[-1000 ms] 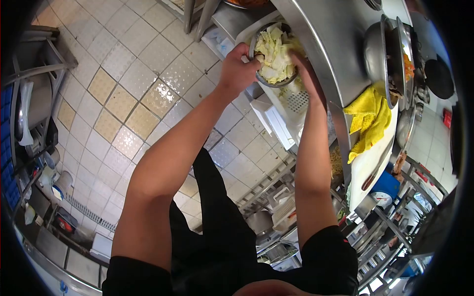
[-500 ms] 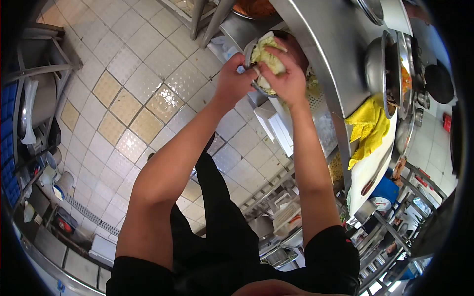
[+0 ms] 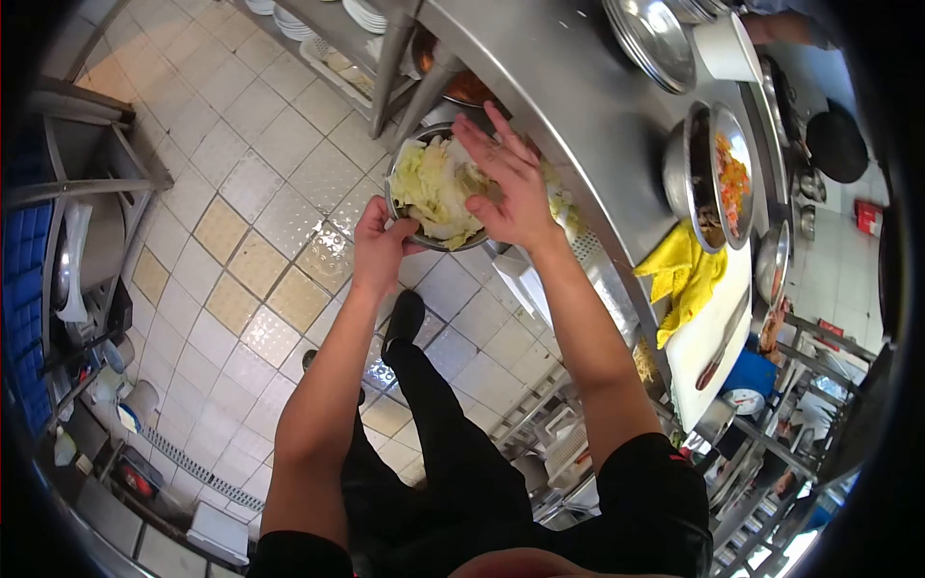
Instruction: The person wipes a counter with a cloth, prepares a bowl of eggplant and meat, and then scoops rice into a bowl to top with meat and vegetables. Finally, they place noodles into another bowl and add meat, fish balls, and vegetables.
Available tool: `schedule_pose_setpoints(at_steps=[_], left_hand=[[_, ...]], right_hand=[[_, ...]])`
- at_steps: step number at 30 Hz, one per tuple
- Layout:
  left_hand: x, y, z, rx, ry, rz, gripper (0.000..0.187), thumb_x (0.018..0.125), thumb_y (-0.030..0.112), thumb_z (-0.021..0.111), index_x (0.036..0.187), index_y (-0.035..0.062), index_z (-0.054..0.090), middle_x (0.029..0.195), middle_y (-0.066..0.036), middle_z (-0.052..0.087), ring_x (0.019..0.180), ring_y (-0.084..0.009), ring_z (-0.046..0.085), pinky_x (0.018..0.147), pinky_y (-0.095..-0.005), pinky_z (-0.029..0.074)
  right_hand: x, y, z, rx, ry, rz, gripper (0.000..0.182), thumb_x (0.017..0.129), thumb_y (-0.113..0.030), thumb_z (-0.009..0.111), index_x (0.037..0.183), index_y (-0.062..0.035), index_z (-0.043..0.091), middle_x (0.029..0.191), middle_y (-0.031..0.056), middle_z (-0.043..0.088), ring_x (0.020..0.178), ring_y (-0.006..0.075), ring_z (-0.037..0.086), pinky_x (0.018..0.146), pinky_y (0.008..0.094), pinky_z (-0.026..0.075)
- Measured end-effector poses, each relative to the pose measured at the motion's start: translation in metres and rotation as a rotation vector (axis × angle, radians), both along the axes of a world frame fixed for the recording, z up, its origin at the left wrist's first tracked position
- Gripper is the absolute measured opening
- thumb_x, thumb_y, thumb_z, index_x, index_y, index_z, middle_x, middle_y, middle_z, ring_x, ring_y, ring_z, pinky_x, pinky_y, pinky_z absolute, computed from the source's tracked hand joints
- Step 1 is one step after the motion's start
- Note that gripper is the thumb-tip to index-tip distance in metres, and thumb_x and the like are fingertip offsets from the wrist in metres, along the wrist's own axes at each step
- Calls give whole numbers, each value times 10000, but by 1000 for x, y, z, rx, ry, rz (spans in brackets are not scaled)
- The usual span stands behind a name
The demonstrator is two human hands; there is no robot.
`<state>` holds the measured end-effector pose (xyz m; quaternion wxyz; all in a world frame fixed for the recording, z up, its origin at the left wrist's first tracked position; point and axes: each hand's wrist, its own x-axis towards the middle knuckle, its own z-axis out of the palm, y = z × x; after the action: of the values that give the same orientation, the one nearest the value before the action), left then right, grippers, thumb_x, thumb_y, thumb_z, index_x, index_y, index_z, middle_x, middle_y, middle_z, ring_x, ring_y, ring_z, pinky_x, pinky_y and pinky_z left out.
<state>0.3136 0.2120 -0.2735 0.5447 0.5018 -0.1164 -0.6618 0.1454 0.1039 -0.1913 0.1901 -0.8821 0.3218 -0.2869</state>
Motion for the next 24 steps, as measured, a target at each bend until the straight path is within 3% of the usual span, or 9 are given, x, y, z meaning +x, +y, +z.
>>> schedule_pose_setpoints(at_steps=[4,6,7,9,10,12,15,23,24], left_hand=[[27,12,-12,17,5,82,165,802,-66,520,871,81,490,844,-40,618,664,-134,638,542,-278,579],[42,22,-21,10,20,107,172,801,-72,516,876,81,493,847,-42,621,668,-133,640,543,-277,582],[50,27,-25,8,25,119,175,801,-75,514,879,81,494,848,-43,622,671,-133,641,544,-277,584],[60,39,-30,36,19,149,170,801,-70,527,875,78,492,855,-32,612,682,-119,630,546,-256,563],[64,45,-33,49,16,162,167,801,-68,534,873,77,491,859,-26,608,687,-112,624,547,-246,552],[70,57,-41,66,22,198,167,803,-70,537,875,74,493,861,-32,609,695,-111,627,549,-239,558],[77,73,-49,91,38,236,166,807,-71,541,879,72,497,861,-37,611,701,-107,628,547,-233,567],[88,100,-67,70,89,277,178,807,-89,498,926,43,491,920,-108,630,756,-183,669,601,-307,618],[88,101,-68,61,96,290,180,808,-90,495,932,41,492,925,-111,631,761,-187,671,604,-309,618]], right_hand=[[-1,-11,-43,252,-338,-205,383,895,-280,528,1170,-21,592,1176,141,611,1178,336,520,990,419,409],[0,-29,-60,292,-330,-615,301,921,-203,479,1095,3,613,1105,171,623,1064,312,580,939,400,440],[-4,-51,-75,83,169,-651,285,923,-174,486,1123,-4,594,1139,159,612,1108,281,558,966,373,410],[-24,-128,-133,56,482,-586,338,907,-199,528,1196,-24,545,1192,151,589,1157,274,528,1002,357,371],[-29,-162,-164,242,294,-514,414,889,-252,563,1240,-38,515,1209,156,576,1163,297,520,1012,367,360],[7,-173,-146,174,275,-472,572,812,-374,633,1286,-91,482,1233,142,560,1181,305,502,1033,385,338],[-3,-216,-206,-185,406,-437,652,739,-448,682,1278,-129,499,1283,129,524,1211,297,474,1038,386,340],[8,-203,-144,-71,598,-393,693,692,-403,746,1279,-123,505,1346,124,466,1241,284,446,1055,377,341],[10,-208,-145,-58,416,-392,663,711,-360,742,1276,-104,505,1330,122,479,1225,269,460,1043,366,355]])
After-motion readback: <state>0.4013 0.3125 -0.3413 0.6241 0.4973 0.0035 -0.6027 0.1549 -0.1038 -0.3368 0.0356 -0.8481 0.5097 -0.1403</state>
